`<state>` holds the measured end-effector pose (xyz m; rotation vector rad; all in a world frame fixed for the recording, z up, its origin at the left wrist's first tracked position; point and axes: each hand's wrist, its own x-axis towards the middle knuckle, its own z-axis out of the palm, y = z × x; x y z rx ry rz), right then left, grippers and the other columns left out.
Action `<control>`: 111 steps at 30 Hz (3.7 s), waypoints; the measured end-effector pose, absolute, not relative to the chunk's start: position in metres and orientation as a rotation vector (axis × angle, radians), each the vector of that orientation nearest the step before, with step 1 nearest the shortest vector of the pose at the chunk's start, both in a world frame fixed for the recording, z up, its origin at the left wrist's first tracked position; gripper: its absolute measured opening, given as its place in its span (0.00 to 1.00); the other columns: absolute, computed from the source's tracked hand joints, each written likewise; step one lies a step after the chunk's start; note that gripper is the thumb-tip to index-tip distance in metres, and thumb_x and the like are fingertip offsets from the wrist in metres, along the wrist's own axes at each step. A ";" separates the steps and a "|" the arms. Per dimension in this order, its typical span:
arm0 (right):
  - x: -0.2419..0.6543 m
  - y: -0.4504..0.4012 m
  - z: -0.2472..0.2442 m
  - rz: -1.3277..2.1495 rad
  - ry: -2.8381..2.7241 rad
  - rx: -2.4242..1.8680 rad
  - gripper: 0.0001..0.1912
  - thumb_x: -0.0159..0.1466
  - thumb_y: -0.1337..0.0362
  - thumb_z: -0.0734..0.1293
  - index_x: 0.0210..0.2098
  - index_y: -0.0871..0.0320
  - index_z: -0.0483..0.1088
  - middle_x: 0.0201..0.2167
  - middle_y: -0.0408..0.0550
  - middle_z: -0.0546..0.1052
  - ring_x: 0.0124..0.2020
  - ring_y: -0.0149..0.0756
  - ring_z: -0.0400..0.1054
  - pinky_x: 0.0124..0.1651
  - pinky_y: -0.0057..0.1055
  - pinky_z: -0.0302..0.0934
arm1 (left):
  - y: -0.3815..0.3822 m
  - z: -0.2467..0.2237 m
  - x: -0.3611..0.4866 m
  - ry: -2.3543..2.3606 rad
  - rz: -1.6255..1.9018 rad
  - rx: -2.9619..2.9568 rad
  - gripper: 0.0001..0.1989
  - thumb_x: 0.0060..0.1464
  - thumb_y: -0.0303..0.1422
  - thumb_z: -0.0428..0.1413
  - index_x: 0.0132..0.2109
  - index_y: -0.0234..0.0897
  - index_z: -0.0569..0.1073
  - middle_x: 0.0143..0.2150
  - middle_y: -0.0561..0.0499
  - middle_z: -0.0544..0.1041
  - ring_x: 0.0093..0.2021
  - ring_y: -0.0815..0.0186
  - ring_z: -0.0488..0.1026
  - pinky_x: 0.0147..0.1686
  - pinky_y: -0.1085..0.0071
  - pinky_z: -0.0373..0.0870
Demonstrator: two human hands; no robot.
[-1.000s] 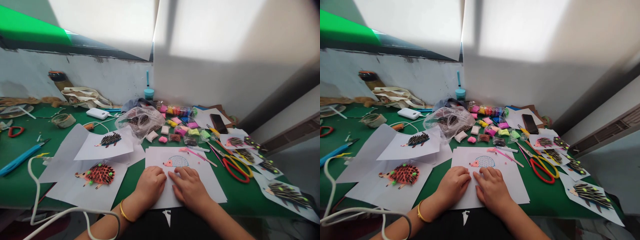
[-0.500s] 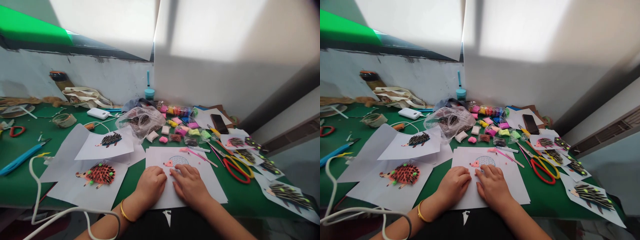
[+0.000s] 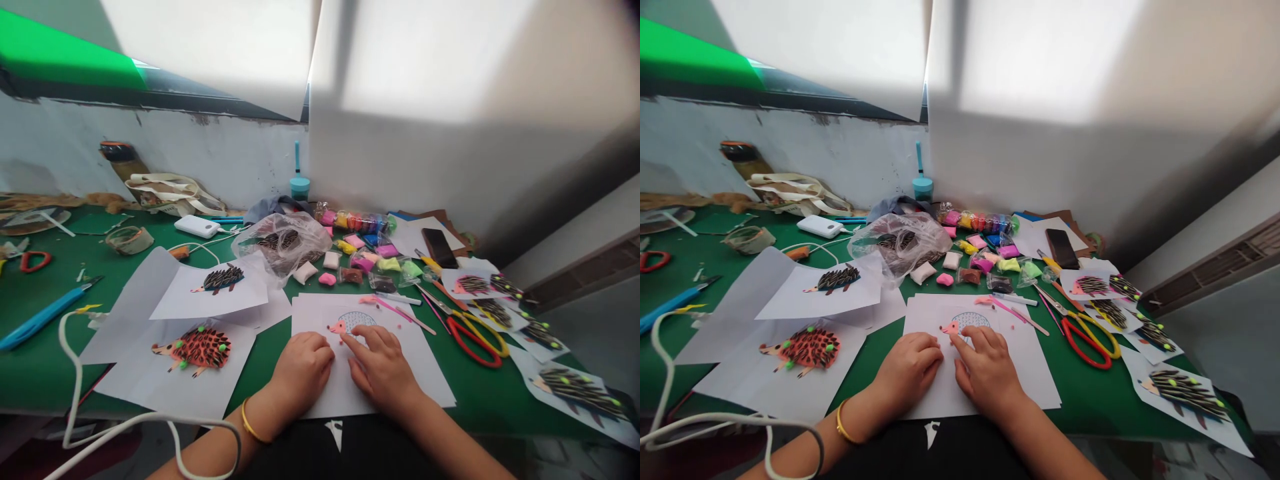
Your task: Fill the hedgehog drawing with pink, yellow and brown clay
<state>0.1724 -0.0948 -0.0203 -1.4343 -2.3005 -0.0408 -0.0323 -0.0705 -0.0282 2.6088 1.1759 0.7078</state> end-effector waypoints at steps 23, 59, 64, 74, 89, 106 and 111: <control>0.175 -0.099 -0.022 0.007 -2.355 -1.473 0.19 0.65 0.62 0.65 0.55 0.48 0.72 0.54 0.50 0.73 0.54 0.47 0.62 0.55 0.44 0.53 | -0.069 -0.029 -0.030 1.199 0.680 2.619 0.05 0.57 0.25 0.55 0.36 0.37 0.76 0.36 0.48 0.75 0.40 0.60 0.72 0.43 0.60 0.69; 0.178 -0.101 -0.024 -0.023 -2.397 -1.473 0.20 0.65 0.61 0.65 0.56 0.48 0.70 0.57 0.50 0.72 0.56 0.48 0.62 0.57 0.45 0.54 | -0.069 -0.031 -0.032 1.195 0.683 2.609 0.05 0.57 0.26 0.56 0.35 0.38 0.76 0.36 0.49 0.75 0.41 0.61 0.71 0.43 0.60 0.68; 0.179 -0.106 -0.025 -0.038 -2.406 -1.408 0.17 0.66 0.57 0.64 0.54 0.44 0.71 0.58 0.46 0.72 0.57 0.46 0.62 0.57 0.44 0.52 | -0.069 -0.032 -0.031 1.202 0.700 2.611 0.05 0.57 0.25 0.55 0.35 0.37 0.75 0.37 0.49 0.75 0.41 0.61 0.71 0.43 0.60 0.68; 0.173 -0.100 -0.021 -0.092 -2.453 -1.492 0.20 0.67 0.56 0.63 0.57 0.47 0.69 0.64 0.46 0.67 0.60 0.48 0.60 0.58 0.45 0.54 | -0.069 -0.029 -0.032 1.192 0.667 2.624 0.05 0.57 0.26 0.56 0.35 0.38 0.76 0.36 0.49 0.75 0.41 0.61 0.72 0.43 0.60 0.68; 0.180 -0.102 -0.024 -0.099 -2.377 -1.472 0.22 0.66 0.61 0.63 0.60 0.50 0.68 0.63 0.50 0.67 0.61 0.49 0.59 0.59 0.47 0.55 | -0.070 -0.028 -0.031 1.174 0.686 2.618 0.05 0.57 0.26 0.56 0.36 0.38 0.76 0.37 0.49 0.76 0.41 0.60 0.72 0.44 0.61 0.68; 0.177 -0.093 -0.023 -0.065 -2.414 -1.402 0.15 0.66 0.62 0.64 0.51 0.45 0.74 0.64 0.44 0.66 0.62 0.48 0.59 0.58 0.47 0.54 | -0.069 -0.028 -0.031 1.183 0.704 2.623 0.06 0.58 0.26 0.55 0.35 0.37 0.76 0.36 0.49 0.75 0.40 0.60 0.72 0.43 0.60 0.69; 0.176 -0.092 -0.024 -0.078 -2.403 -1.404 0.19 0.65 0.61 0.65 0.55 0.46 0.72 0.65 0.48 0.65 0.63 0.50 0.58 0.59 0.49 0.55 | -0.069 -0.027 -0.031 1.189 0.679 2.631 0.06 0.58 0.25 0.55 0.35 0.37 0.76 0.35 0.48 0.75 0.39 0.61 0.72 0.42 0.61 0.69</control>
